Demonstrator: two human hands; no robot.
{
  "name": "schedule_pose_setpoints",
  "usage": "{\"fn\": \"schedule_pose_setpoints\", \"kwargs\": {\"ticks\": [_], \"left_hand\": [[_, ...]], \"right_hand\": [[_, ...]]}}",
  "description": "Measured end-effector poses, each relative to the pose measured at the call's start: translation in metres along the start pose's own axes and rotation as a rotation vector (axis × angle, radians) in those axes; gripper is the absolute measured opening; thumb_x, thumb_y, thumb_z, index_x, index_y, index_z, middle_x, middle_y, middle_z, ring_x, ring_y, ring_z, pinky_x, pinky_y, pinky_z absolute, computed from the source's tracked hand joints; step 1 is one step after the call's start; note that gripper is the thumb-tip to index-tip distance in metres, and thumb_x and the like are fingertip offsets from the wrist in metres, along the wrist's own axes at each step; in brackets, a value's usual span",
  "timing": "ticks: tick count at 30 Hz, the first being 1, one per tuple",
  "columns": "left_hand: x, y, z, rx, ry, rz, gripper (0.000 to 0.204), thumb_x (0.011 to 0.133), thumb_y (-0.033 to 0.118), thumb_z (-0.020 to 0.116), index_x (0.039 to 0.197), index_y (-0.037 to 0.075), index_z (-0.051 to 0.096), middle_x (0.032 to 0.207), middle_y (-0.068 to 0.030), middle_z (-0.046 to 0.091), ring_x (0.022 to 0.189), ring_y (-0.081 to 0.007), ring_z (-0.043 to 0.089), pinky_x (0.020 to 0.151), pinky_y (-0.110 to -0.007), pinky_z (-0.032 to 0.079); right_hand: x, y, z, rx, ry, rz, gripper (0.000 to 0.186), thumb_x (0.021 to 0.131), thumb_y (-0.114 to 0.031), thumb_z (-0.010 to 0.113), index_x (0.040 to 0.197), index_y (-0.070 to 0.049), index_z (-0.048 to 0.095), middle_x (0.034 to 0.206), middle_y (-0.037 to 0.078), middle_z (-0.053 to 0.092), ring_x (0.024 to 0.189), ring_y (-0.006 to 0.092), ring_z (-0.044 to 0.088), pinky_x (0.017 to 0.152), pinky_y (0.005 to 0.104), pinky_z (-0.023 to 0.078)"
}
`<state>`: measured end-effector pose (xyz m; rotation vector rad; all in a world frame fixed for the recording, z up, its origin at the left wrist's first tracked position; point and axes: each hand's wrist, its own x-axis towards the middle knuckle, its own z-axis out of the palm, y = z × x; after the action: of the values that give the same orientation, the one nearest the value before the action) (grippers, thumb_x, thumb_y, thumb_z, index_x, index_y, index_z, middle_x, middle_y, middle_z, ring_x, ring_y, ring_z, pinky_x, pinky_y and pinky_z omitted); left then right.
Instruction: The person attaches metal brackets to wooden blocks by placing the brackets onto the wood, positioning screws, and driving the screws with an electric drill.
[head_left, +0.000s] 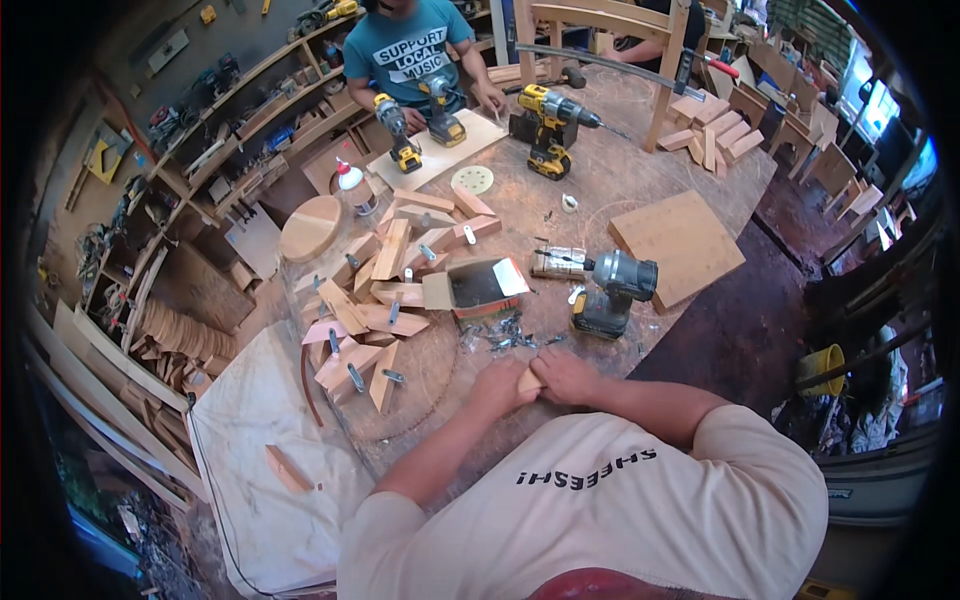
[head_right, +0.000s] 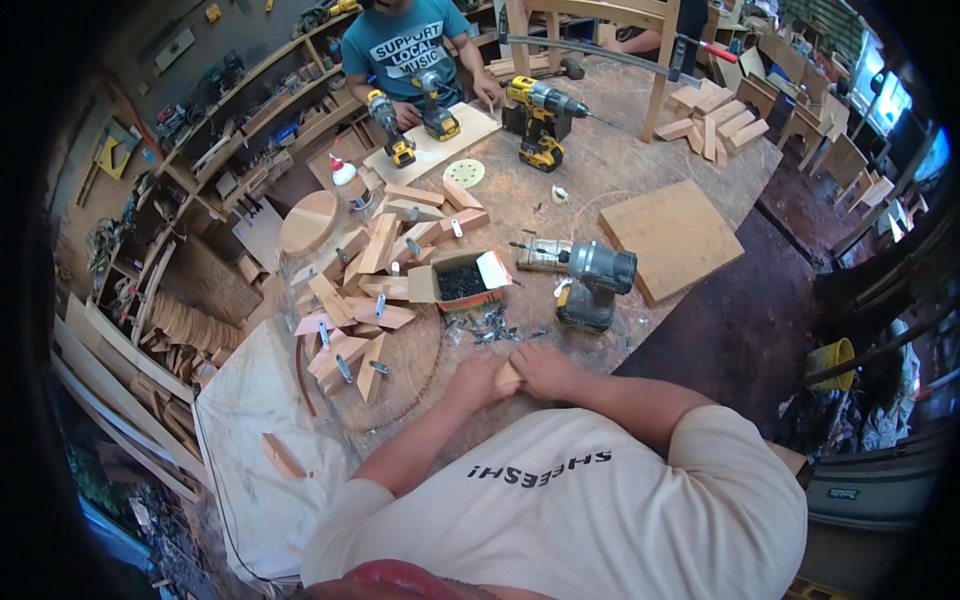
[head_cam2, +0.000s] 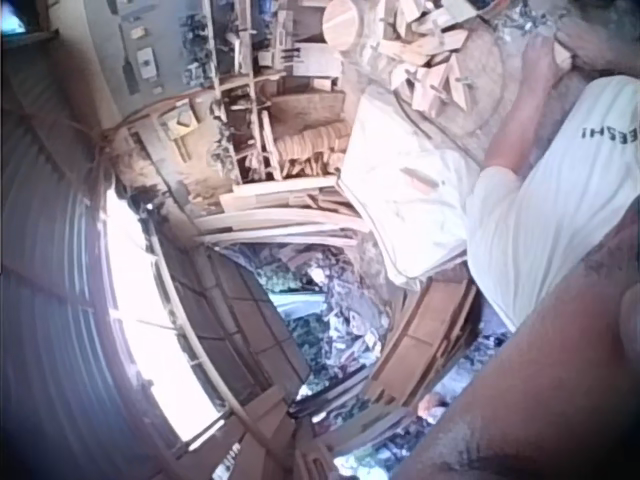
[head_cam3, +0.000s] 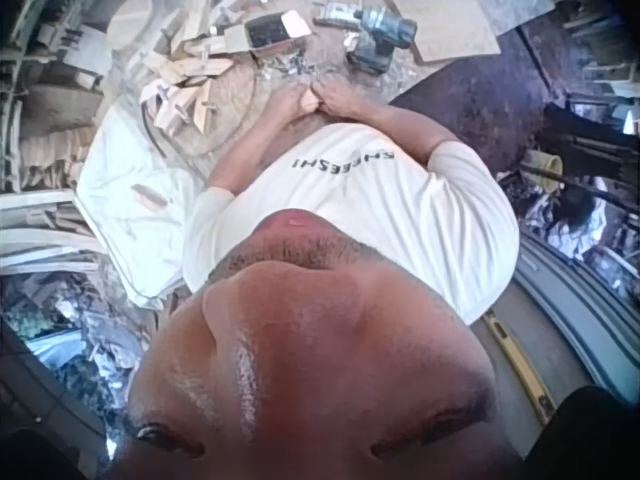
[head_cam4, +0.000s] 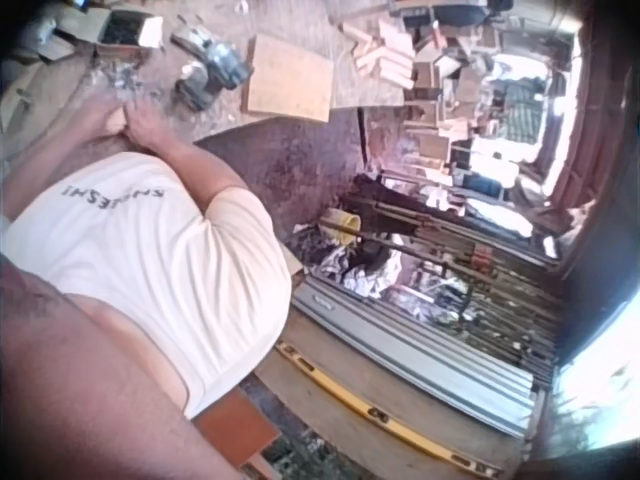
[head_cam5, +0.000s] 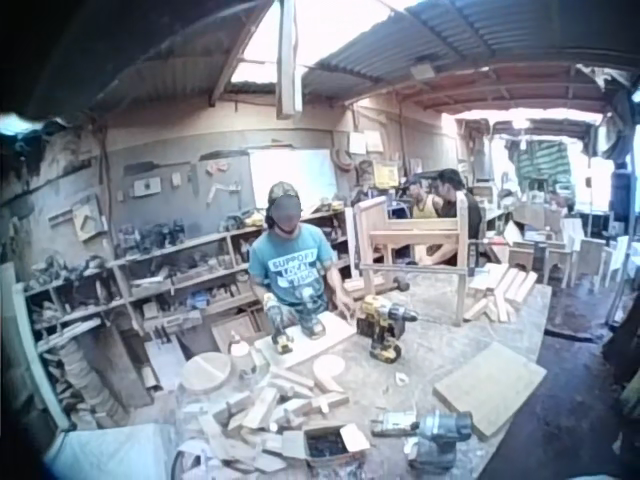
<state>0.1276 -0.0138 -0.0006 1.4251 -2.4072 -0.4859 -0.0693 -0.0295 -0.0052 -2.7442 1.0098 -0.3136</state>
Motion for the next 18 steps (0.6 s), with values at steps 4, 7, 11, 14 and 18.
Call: {"fn": "schedule_pose_setpoints", "kwargs": {"ticks": [4, 7, 11, 14, 18], "left_hand": [[0.001, -0.009, 0.01, -0.014, 0.069, 0.054, 0.047, 0.067, 0.043, 0.074, 0.094, 0.006, 0.062, 0.092, -0.0133, 0.06, 0.091, -0.0304, 0.058, 0.077, -0.04, 0.049], [-0.001, -0.007, 0.006, -0.006, 0.037, 0.061, 0.047, 0.068, 0.042, 0.072, 0.096, 0.006, 0.061, 0.095, -0.0138, 0.059, 0.092, -0.0308, 0.058, 0.078, -0.04, 0.049], [-0.005, 0.006, -0.014, 0.017, 0.0, -0.032, 0.049, 0.069, 0.042, 0.072, 0.099, 0.005, 0.061, 0.096, -0.0137, 0.059, 0.094, -0.0312, 0.057, 0.079, -0.04, 0.048], [-0.004, -0.003, 0.002, 0.01, -0.071, 0.07, 0.049, 0.071, 0.042, 0.071, 0.101, 0.005, 0.06, 0.098, -0.0138, 0.058, 0.096, -0.0312, 0.057, 0.08, -0.04, 0.048], [-0.004, -0.013, 0.018, -0.013, 0.043, 0.104, 0.05, 0.068, 0.045, 0.072, 0.1, 0.007, 0.061, 0.093, -0.0112, 0.057, 0.089, -0.0294, 0.058, 0.074, -0.039, 0.05]], "right_hand": [[0.002, 0.005, 0.005, 0.036, 0.033, -0.039, 0.04, 0.072, -0.027, 0.067, 0.097, -0.002, 0.049, 0.096, 0.015, 0.052, 0.092, 0.0317, 0.053, 0.08, 0.0407, 0.044], [0.004, 0.003, 0.001, 0.042, 0.0, -0.042, 0.04, 0.073, -0.027, 0.067, 0.098, -0.002, 0.049, 0.096, 0.015, 0.052, 0.091, 0.0318, 0.053, 0.08, 0.0407, 0.044], [0.008, -0.002, -0.015, 0.02, -0.006, -0.034, 0.041, 0.073, -0.027, 0.068, 0.099, -0.002, 0.049, 0.097, 0.016, 0.053, 0.094, 0.0322, 0.053, 0.082, 0.041, 0.044], [0.001, -0.001, -0.008, 0.052, -0.026, -0.02, 0.041, 0.074, -0.029, 0.067, 0.1, -0.002, 0.049, 0.099, 0.016, 0.053, 0.096, 0.0327, 0.053, 0.083, 0.0415, 0.044], [-0.002, 0.001, 0.004, 0.09, -0.009, -0.018, 0.041, 0.075, -0.029, 0.066, 0.099, -0.002, 0.049, 0.097, 0.016, 0.053, 0.096, 0.0331, 0.053, 0.083, 0.0414, 0.044]]}}
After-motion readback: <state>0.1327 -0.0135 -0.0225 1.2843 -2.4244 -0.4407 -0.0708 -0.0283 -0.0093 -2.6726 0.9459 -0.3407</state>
